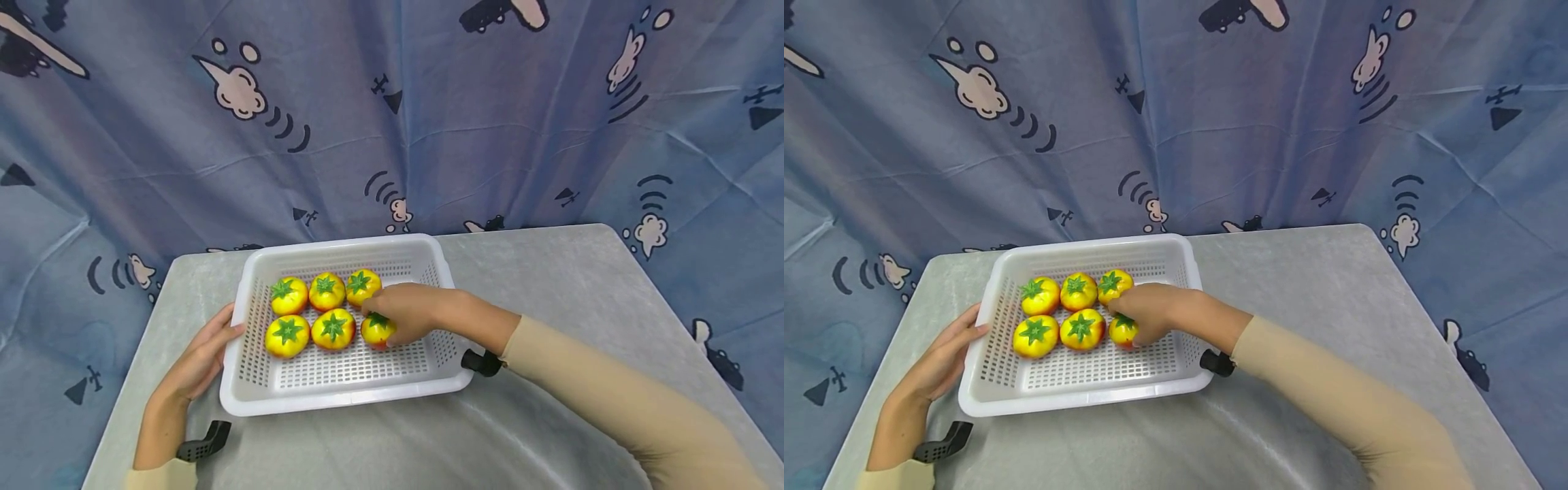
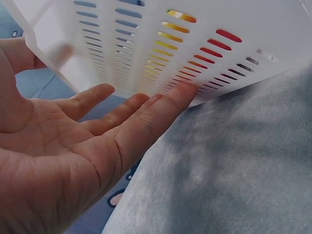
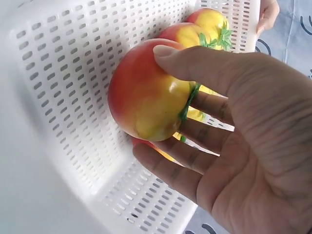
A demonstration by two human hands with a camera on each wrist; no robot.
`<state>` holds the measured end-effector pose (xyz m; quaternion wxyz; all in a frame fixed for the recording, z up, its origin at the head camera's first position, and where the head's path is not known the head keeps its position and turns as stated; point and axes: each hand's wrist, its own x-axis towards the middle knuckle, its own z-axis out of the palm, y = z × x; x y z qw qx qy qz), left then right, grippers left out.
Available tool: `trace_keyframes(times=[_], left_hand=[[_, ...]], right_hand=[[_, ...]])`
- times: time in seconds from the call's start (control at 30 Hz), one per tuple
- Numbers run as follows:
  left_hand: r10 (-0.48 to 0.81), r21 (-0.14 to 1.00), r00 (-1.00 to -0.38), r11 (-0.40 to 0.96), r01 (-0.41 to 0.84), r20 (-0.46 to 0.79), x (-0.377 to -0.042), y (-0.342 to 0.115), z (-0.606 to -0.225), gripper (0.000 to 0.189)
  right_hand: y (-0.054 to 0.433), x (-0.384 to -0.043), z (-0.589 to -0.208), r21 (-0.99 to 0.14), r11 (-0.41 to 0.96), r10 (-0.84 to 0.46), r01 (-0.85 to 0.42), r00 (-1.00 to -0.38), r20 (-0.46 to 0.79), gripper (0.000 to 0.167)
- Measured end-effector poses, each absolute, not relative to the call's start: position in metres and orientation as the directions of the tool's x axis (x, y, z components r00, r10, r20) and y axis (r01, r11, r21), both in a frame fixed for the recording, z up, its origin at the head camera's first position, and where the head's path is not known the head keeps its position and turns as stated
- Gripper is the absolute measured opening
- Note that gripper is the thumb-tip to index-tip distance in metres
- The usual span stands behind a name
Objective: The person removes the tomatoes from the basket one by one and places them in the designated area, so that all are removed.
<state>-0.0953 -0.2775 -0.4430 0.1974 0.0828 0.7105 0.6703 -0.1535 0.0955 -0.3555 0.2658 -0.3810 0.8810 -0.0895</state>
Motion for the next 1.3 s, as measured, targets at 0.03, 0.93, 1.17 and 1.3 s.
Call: trace_keyframes(times=[0.03, 0.93, 1.17, 1.3], left_hand=[[0.383, 0.985, -0.908, 0.087, -0.148, -0.170, -0.095, -0.277, -0.443, 0.066], [0.374, 0.983, -0.909, 0.093, -0.161, -0.185, -0.094, -0.275, -0.441, 0.068], [0.351, 0.977, -0.912, 0.093, -0.190, -0.211, -0.094, -0.274, -0.440, 0.069], [0.332, 0.975, -0.917, 0.095, -0.201, -0.222, -0.094, -0.273, -0.440, 0.069]], right_hand=[[0.097, -0.154, -0.354, -0.365, 0.690, -0.722, -0.625, -0.569, -0.392, 0.057], [0.151, -0.149, -0.332, -0.467, 0.673, -0.658, -0.574, -0.752, -0.023, 0.058], [0.169, -0.150, -0.332, -0.528, 0.667, -0.582, -0.526, -0.810, 0.072, 0.058], [0.178, -0.152, -0.334, -0.547, 0.671, -0.536, -0.501, -0.837, 0.110, 0.061]])
